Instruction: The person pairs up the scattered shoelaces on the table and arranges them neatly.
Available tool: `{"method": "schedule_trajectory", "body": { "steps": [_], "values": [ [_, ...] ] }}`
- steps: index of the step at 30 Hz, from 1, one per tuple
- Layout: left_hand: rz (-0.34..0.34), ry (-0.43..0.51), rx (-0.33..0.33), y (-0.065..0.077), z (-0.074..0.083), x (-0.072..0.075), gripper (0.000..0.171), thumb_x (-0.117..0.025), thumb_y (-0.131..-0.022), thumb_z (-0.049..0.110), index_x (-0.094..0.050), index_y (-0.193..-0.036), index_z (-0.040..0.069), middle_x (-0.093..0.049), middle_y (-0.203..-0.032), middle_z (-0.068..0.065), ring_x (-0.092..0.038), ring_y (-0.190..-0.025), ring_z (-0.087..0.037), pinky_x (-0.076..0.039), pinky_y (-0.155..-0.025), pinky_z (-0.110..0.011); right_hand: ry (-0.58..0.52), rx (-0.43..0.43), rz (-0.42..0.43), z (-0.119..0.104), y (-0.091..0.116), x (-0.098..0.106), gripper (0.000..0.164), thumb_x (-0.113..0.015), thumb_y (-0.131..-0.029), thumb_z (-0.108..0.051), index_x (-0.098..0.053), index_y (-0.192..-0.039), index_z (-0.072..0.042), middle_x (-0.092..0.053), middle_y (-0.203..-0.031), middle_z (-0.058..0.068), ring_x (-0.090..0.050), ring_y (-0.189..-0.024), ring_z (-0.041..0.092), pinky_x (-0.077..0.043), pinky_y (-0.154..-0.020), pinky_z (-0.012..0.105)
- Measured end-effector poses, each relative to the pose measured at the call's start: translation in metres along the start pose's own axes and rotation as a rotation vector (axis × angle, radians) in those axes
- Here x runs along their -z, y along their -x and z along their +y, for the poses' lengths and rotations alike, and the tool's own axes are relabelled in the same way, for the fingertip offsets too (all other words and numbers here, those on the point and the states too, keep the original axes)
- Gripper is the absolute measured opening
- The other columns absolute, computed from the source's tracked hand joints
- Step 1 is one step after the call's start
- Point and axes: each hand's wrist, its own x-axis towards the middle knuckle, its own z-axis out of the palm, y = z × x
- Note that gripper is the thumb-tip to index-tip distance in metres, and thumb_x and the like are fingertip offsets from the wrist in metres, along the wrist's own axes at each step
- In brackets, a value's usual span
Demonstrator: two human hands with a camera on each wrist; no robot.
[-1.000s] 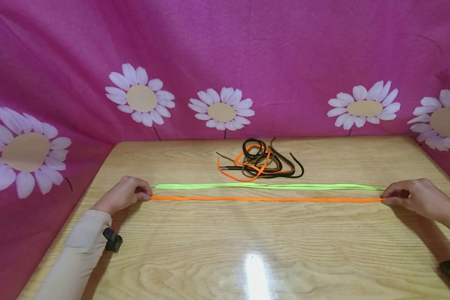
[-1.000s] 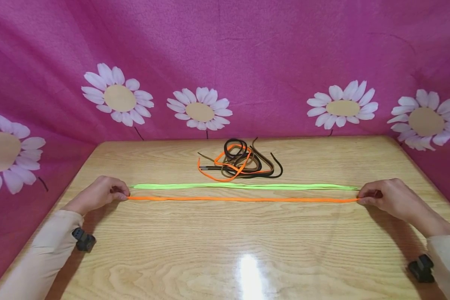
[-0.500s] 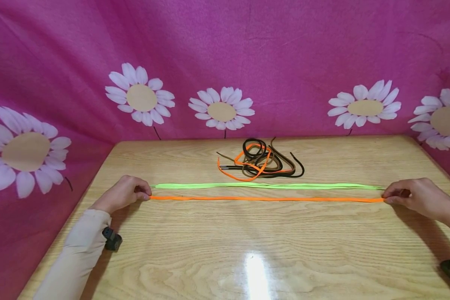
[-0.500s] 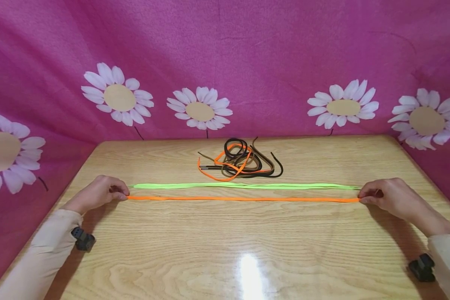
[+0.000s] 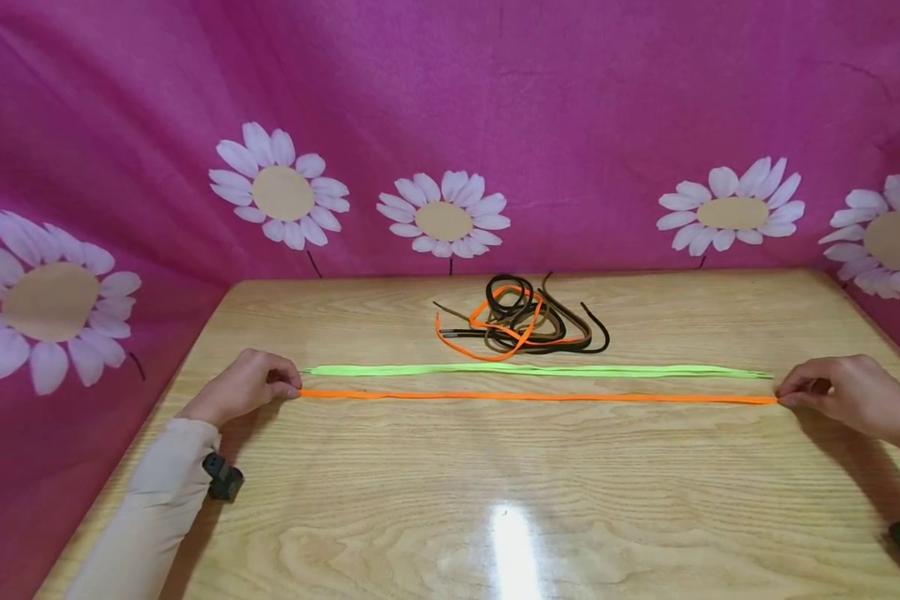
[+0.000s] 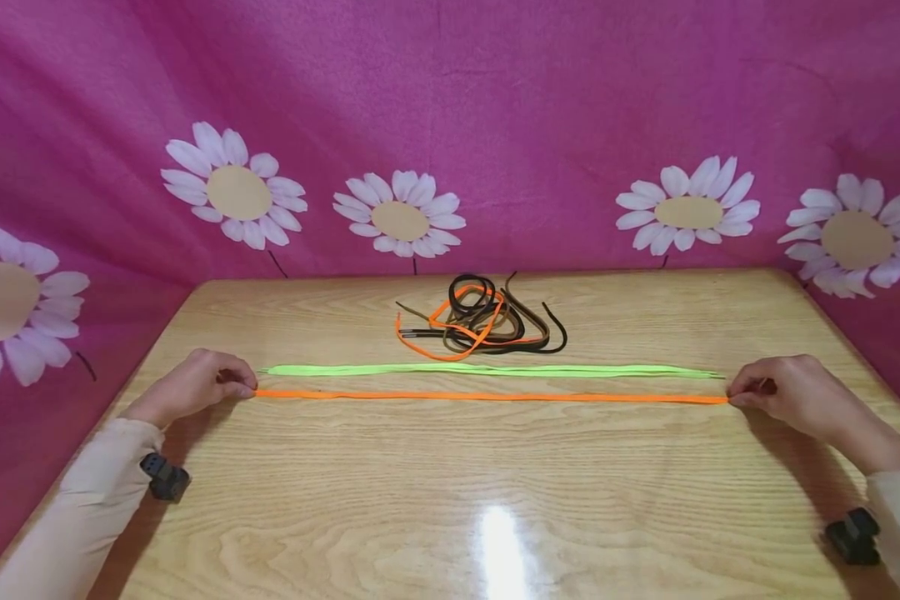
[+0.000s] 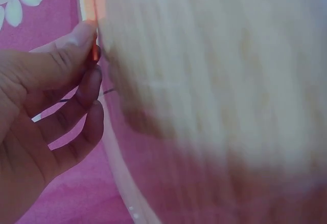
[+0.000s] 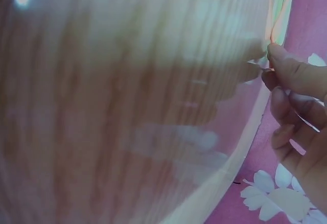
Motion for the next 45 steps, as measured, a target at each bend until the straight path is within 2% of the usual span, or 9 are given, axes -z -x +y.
{"method": "schedule_trajectory", "body": {
  "steps": [6,13,18,25,28,31,37,42,45],
  "values": [
    [0.062,-0.02,0.023,-0.015,0.014,0.009,0.004,-0.072,-0.086,0.008,-0.073,-0.083,0.007,-0.066,-0.074,0.002,-0.053,-0.067,-0.012,-0.047,-0.062,-0.031,0.021,0.004,0.091,-0.005,-0.021,0.012,0.03,-0.085,-0.06,0.002,-0.067,-0.07,-0.019,-0.055,-0.063,-0.017,-0.042,-0.058,-0.006,-0.038,-0.05,0.019],
    [0.013,-0.003,-0.021,-0.069,0.055,0.002,0.005,-0.07,-0.088,0.007,-0.072,-0.09,0.002,-0.066,-0.08,-0.004,-0.057,-0.074,-0.018,-0.05,-0.07,-0.034,-0.048,0.128,0.154,-0.044,-0.086,0.014,0.026,-0.084,-0.063,0.005,-0.07,-0.075,-0.015,-0.061,-0.069,-0.01,-0.049,-0.06,0.0,-0.044,-0.054,0.024],
    [-0.046,-0.053,-0.155,-0.109,0.089,-0.009,0.009,-0.068,-0.087,-0.002,-0.073,-0.093,0.002,-0.068,-0.087,-0.006,-0.062,-0.084,-0.02,-0.052,-0.078,-0.034,-0.123,0.215,0.104,-0.082,-0.135,0.001,0.025,-0.078,-0.069,0.011,-0.071,-0.074,-0.012,-0.064,-0.07,-0.007,-0.054,-0.062,0.008,-0.048,-0.057,0.031],
    [-0.181,-0.153,-0.283,-0.149,0.125,-0.026,0.008,-0.072,-0.086,0.006,-0.073,-0.094,0.007,-0.069,-0.096,-0.005,-0.061,-0.092,-0.02,-0.051,-0.081,-0.032,-0.203,0.266,-0.067,-0.126,-0.183,-0.014,0.019,-0.073,-0.075,0.01,-0.074,-0.079,-0.008,-0.07,-0.078,0.0,-0.063,-0.069,0.015,-0.052,-0.065,0.038],
    [-0.235,-0.191,-0.283,-0.157,0.134,-0.032,0.008,-0.072,-0.085,0.005,-0.073,-0.091,0.01,-0.068,-0.094,-0.001,-0.058,-0.09,-0.018,-0.049,-0.08,-0.03,-0.21,0.244,-0.127,-0.143,-0.194,-0.02,0.014,-0.075,-0.078,0.004,-0.073,-0.08,-0.009,-0.069,-0.076,-0.001,-0.061,-0.064,0.012,-0.052,-0.064,0.038],
    [-0.277,-0.221,-0.266,-0.162,0.139,-0.038,0.01,-0.072,-0.085,0.005,-0.073,-0.093,0.012,-0.066,-0.091,0.001,-0.055,-0.086,-0.015,-0.047,-0.078,-0.028,-0.216,0.246,-0.129,-0.156,-0.202,-0.028,0.015,-0.073,-0.079,0.005,-0.073,-0.086,-0.008,-0.068,-0.074,0.0,-0.057,-0.061,0.01,-0.051,-0.063,0.037],
    [-0.285,-0.233,-0.31,-0.166,0.143,-0.045,0.011,-0.076,-0.084,0.012,-0.074,-0.094,0.01,-0.066,-0.087,0.001,-0.053,-0.081,-0.013,-0.047,-0.076,-0.026,-0.161,0.274,-0.11,-0.177,-0.213,-0.044,0.024,-0.073,-0.08,0.004,-0.073,-0.102,-0.007,-0.07,-0.083,0.006,-0.063,-0.072,0.021,-0.052,-0.066,0.04],
    [-0.235,-0.269,-0.412,-0.166,0.143,-0.048,0.007,-0.072,-0.084,0.0,-0.074,-0.084,0.008,-0.069,-0.083,0.0,-0.06,-0.082,-0.012,-0.049,-0.075,-0.023,-0.067,0.285,-0.124,-0.185,-0.215,-0.05,0.011,-0.073,-0.082,0.0,-0.07,-0.081,-0.01,-0.064,-0.078,0.002,-0.06,-0.07,0.02,-0.05,-0.063,0.037],
    [-0.2,-0.254,-0.385,-0.164,0.14,-0.045,0.018,-0.062,-0.083,-0.008,-0.065,-0.073,0.007,-0.058,-0.071,0.003,-0.053,-0.073,-0.01,-0.043,-0.067,-0.021,0.007,0.273,-0.127,-0.187,-0.214,-0.049,0.017,-0.074,-0.083,-0.006,-0.063,-0.072,-0.013,-0.052,-0.073,0.0,-0.052,-0.064,0.018,-0.045,-0.06,0.038]
  ]
}}
